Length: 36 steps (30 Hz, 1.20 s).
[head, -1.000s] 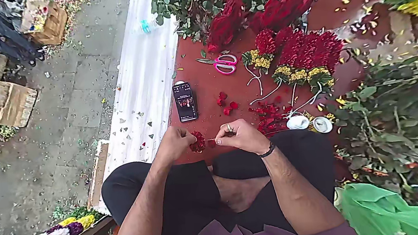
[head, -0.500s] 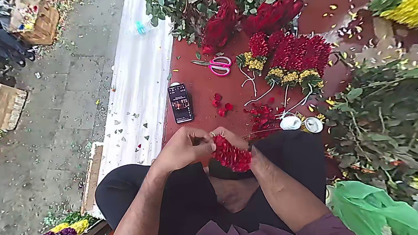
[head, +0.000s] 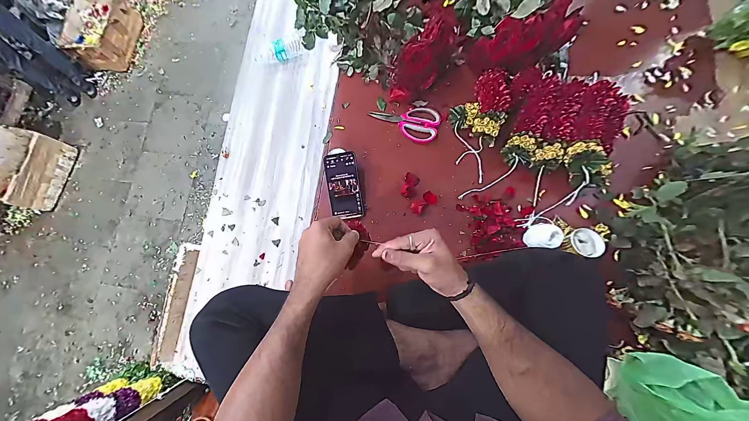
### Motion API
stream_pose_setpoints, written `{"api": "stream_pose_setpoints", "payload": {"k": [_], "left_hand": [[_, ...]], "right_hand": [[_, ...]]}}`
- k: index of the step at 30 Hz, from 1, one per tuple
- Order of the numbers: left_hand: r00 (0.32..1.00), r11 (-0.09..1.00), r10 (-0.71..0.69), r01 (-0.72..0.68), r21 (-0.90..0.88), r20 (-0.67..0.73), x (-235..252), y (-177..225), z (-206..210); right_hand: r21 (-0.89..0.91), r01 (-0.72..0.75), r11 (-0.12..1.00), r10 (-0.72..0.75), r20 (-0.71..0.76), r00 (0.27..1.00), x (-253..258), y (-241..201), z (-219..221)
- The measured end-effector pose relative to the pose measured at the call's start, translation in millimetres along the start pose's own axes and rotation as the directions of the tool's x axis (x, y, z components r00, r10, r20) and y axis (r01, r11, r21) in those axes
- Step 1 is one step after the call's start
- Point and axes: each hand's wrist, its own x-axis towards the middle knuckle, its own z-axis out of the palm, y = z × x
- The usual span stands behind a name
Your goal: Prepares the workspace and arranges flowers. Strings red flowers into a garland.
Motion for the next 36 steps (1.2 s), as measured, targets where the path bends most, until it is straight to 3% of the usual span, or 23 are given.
{"api": "stream_pose_setpoints", "payload": {"k": [3, 5, 8, 10, 11, 13, 16, 18, 21, 23, 25, 28, 32, 36], "left_hand": [[0.994, 0.997, 0.066, -0.062, -0.047, 0.092, -1, 1, -4], [0.992, 0.995, 0.059, -0.049, -0.089, 0.111, -1, 1, -2], [0.997, 0.983, -0.007, 0.021, -0.182, 0.077, 1, -2, 4], [0.998, 0.982, -0.005, 0.015, -0.190, 0.055, 1, -3, 8], [0.998, 0.984, 0.014, -0.005, -0.177, 0.053, 0, -3, 9], [0.995, 0.988, 0.065, -0.053, -0.142, 0.076, -1, -3, 7], [0.980, 0.981, 0.139, -0.116, -0.159, 0.145, -4, -1, 2], [0.973, 0.978, 0.156, -0.128, -0.164, 0.171, -4, 3, 0], [0.972, 0.992, 0.104, -0.087, -0.087, 0.210, -4, 4, 1], [0.974, 0.998, 0.066, -0.065, -0.010, 0.218, -6, 2, 0], [0.976, 0.997, 0.028, -0.042, 0.063, 0.218, -8, 3, -3], [0.975, 0.986, -0.014, -0.023, 0.163, 0.223, -11, 7, -4], [0.970, 0.985, 0.005, -0.048, 0.168, 0.243, -11, 8, -3], [0.967, 0.988, -0.006, -0.034, 0.154, 0.255, -10, 3, -3]], "right_hand": [[0.097, -0.048, 0.994, 0.058, -0.099, 0.993, 0, -5, -24], [0.066, -0.074, 0.995, 0.079, -0.080, 0.994, 0, -7, -30], [-0.183, -0.079, 0.980, 0.112, 0.179, 0.977, -4, -13, -14], [-0.218, -0.030, 0.975, 0.096, 0.298, 0.950, -5, -11, 4], [-0.186, -0.014, 0.982, 0.065, 0.271, 0.960, -6, -11, 9], [-0.111, 0.002, 0.994, 0.007, 0.081, 0.997, -4, -16, 1], [-0.059, -0.092, 0.994, 0.082, -0.165, 0.983, -1, -21, -35], [-0.046, -0.170, 0.984, 0.160, -0.161, 0.974, -1, -19, -52], [-0.172, -0.284, 0.943, 0.284, -0.028, 0.958, -7, -22, -66], [-0.327, -0.363, 0.872, 0.383, -0.003, 0.924, -12, -28, -85], [-0.459, -0.454, 0.764, 0.409, -0.200, 0.890, -10, -25, -112], [-0.543, -0.582, 0.605, 0.279, -0.541, 0.794, 20, 4, -148], [-0.725, -0.578, 0.375, 0.278, -0.506, 0.816, 60, 36, -156], [-0.779, -0.531, 0.334, 0.165, -0.507, 0.846, 80, 57, -159]]}}
